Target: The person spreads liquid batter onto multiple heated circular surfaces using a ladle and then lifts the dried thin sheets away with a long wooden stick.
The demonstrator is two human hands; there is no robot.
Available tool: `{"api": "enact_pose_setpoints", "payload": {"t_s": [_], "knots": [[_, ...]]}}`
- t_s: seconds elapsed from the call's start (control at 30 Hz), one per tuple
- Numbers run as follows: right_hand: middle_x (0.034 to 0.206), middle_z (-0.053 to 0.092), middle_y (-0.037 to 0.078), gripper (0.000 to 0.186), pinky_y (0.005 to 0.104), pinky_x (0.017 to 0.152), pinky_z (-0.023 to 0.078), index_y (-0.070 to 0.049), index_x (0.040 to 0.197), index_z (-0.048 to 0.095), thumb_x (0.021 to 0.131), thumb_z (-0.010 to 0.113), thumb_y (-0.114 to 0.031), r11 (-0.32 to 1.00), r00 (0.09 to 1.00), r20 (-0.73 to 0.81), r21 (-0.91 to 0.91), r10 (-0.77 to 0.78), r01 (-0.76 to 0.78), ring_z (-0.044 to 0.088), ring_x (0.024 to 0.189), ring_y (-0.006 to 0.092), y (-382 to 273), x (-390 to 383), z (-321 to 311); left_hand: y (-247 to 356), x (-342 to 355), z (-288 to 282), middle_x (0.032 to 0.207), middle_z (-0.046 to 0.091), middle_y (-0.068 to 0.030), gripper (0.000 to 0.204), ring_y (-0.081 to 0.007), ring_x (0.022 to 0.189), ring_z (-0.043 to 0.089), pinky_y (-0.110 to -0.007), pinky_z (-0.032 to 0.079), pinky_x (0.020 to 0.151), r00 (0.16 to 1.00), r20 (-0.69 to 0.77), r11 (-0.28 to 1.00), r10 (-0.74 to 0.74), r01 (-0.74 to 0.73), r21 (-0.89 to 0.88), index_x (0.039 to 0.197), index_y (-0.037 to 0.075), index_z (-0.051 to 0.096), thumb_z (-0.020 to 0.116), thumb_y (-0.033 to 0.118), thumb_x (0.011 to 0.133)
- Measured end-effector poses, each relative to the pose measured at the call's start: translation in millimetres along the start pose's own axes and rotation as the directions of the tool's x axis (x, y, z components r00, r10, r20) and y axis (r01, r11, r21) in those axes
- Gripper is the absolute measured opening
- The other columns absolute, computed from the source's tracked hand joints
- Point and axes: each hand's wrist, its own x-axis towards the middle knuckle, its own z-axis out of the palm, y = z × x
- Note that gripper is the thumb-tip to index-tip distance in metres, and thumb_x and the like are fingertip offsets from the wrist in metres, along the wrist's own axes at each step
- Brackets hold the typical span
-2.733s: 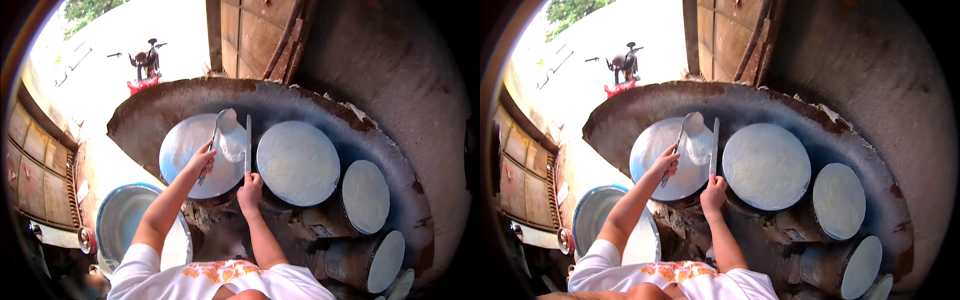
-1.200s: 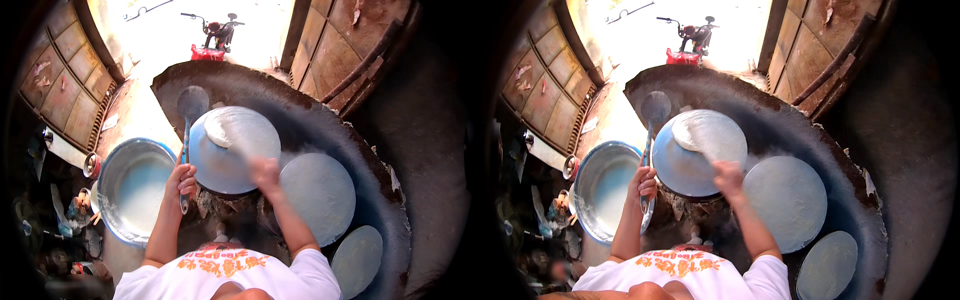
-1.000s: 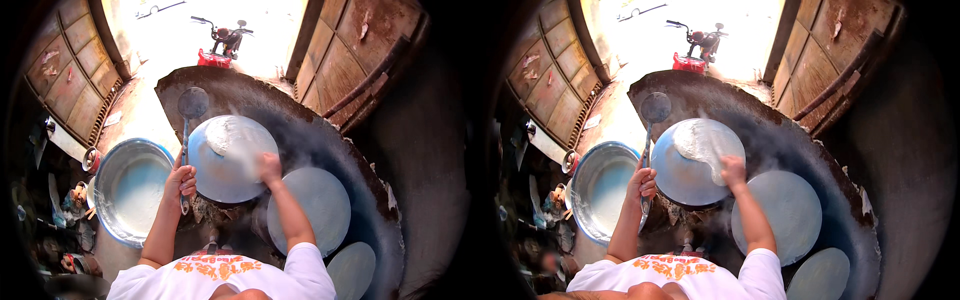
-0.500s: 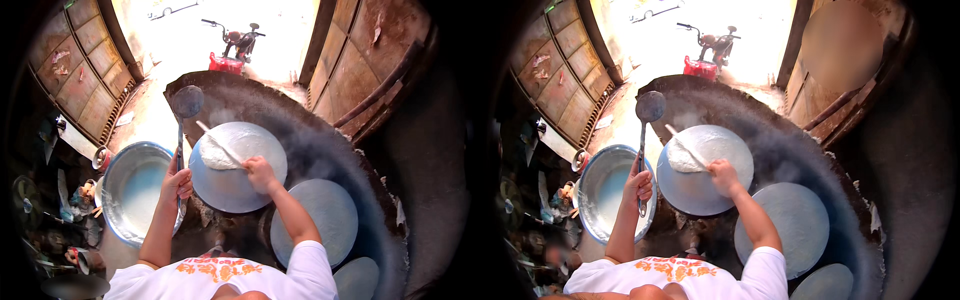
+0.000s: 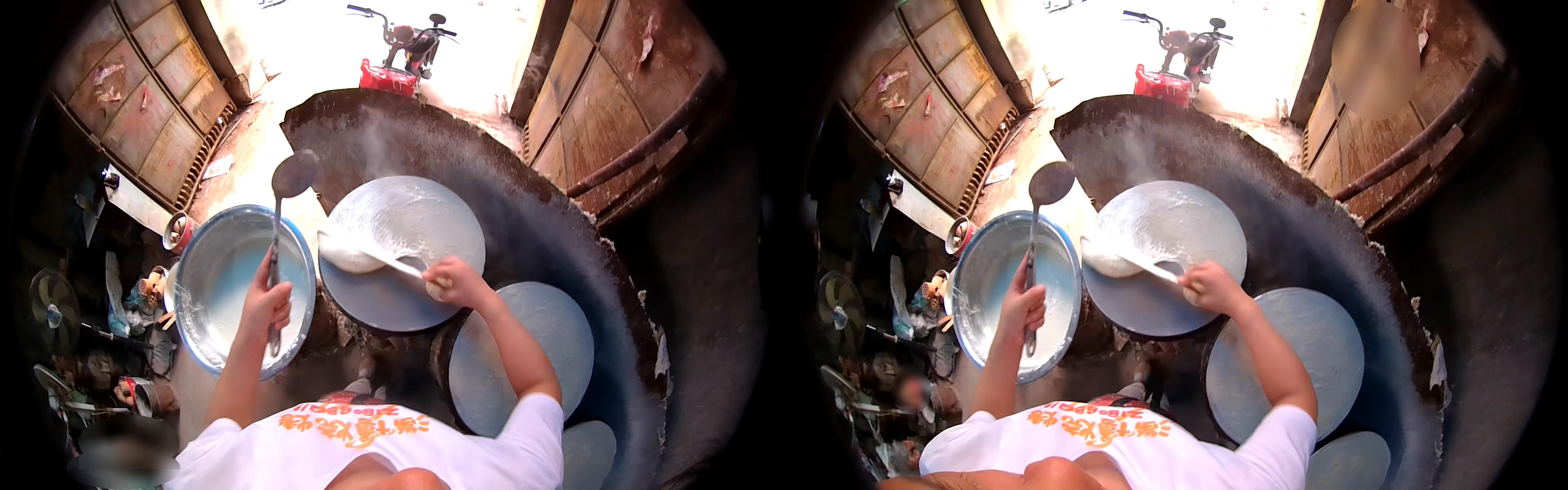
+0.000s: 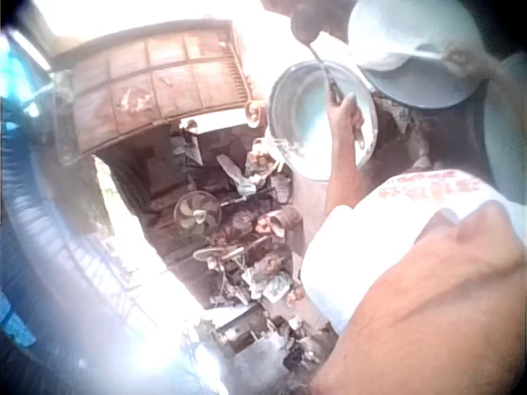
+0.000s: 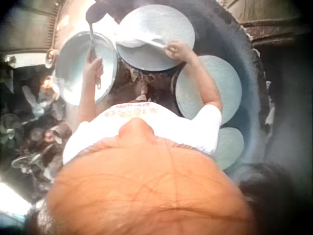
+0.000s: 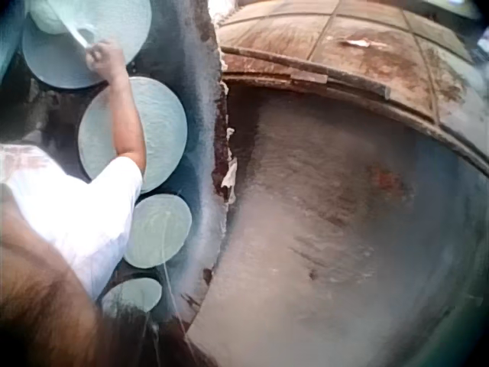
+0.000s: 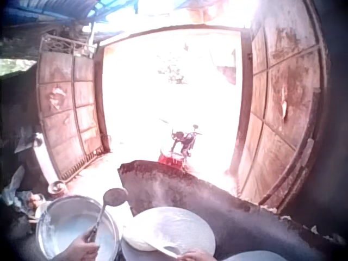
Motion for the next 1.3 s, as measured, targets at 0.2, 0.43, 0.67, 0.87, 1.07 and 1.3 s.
{"api": "enact_pose_setpoints", "payload": {"t_s": [0.2,0.43,0.67,0.87,1.07,1.3], "knots": [[0.095,0.067,0.008,0.025,0.0317,0.084,0.047,-0.011,0.093,0.073,0.072,0.066,0.001,0.997,0.981,-0.186,0.04,-0.054,0.063,0.06,0.096,0.0259,16.9,47.4,14.9,-1.9,2.7,6.0,0.058,0.034,0.0028,0.072,-0.0055,0.039,0.032,-0.021,0.027,0.033,0.999,0.0,0.996,-0.046,0.046,-0.079,0.147,0.027,0.025,0.051,-0.001,0.086],[0.095,0.067,0.011,0.036,0.0342,0.079,0.048,-0.004,0.094,0.071,0.06,0.06,0.004,0.927,0.967,-0.111,0.329,0.23,-0.183,0.061,0.087,0.0264,-5.0,-90.0,-2.2,-11.4,-33.9,-25.0,0.057,0.032,0.0041,0.073,-0.0056,0.039,0.029,-0.02,0.025,0.034,0.985,0.037,0.983,-0.169,0.166,0.082,0.147,0.028,0.025,0.05,-0.002,0.084],[0.098,0.066,0.008,0.029,0.0366,0.08,0.047,-0.008,0.087,0.069,0.062,0.059,0.005,0.971,0.776,-0.594,0.031,0.209,-0.238,0.057,0.084,0.0303,-104.0,-87.0,147.8,-66.4,-59.4,-13.4,0.058,0.034,0.0025,0.075,-0.0078,0.04,0.031,-0.024,0.028,0.037,0.938,0.038,0.937,-0.346,0.343,0.067,0.147,0.029,0.024,0.049,-0.001,0.084],[0.1,0.064,0.006,0.037,0.0363,0.078,0.049,-0.008,0.099,0.067,0.064,0.058,0.004,0.949,0.838,-0.543,-0.228,0.061,-0.217,0.056,0.088,0.0303,-111.1,-86.2,128.3,-90.6,-71.8,-20.4,0.053,0.04,0.0016,0.076,-0.0095,0.038,0.036,-0.025,0.031,0.036,0.971,0.043,0.94,-0.234,0.215,0.264,0.149,0.025,0.022,0.052,0.003,0.083],[0.101,0.065,0.01,0.036,0.0279,0.073,0.05,-0.004,0.109,0.056,0.075,0.06,0.007,0.779,0.552,-0.644,0.627,0.529,-0.014,0.06,0.087,0.0134,-184.4,-83.9,178.2,-40.2,-63.0,-82.3,0.055,0.039,0.0076,0.064,-0.0031,0.039,0.035,-0.021,0.027,0.034,0.963,0.257,0.976,0.08,-0.128,0.178,0.148,0.018,0.025,0.052,0.003,0.092],[0.079,0.059,0.004,0.025,0.021,0.039,0.037,-0.013,0.122,0.04,0.098,0.046,-0.016,0.381,0.518,-0.365,0.921,0.774,0.08,0.047,0.048,0.0059,-166.2,103.2,352.2,17.1,-50.5,-115.6,0.053,0.036,0.0052,0.068,-0.0041,0.036,0.03,-0.022,0.025,0.032,0.832,0.518,0.979,0.199,-0.189,-0.072,0.15,0.022,0.015,0.049,0.006,0.094]]}}
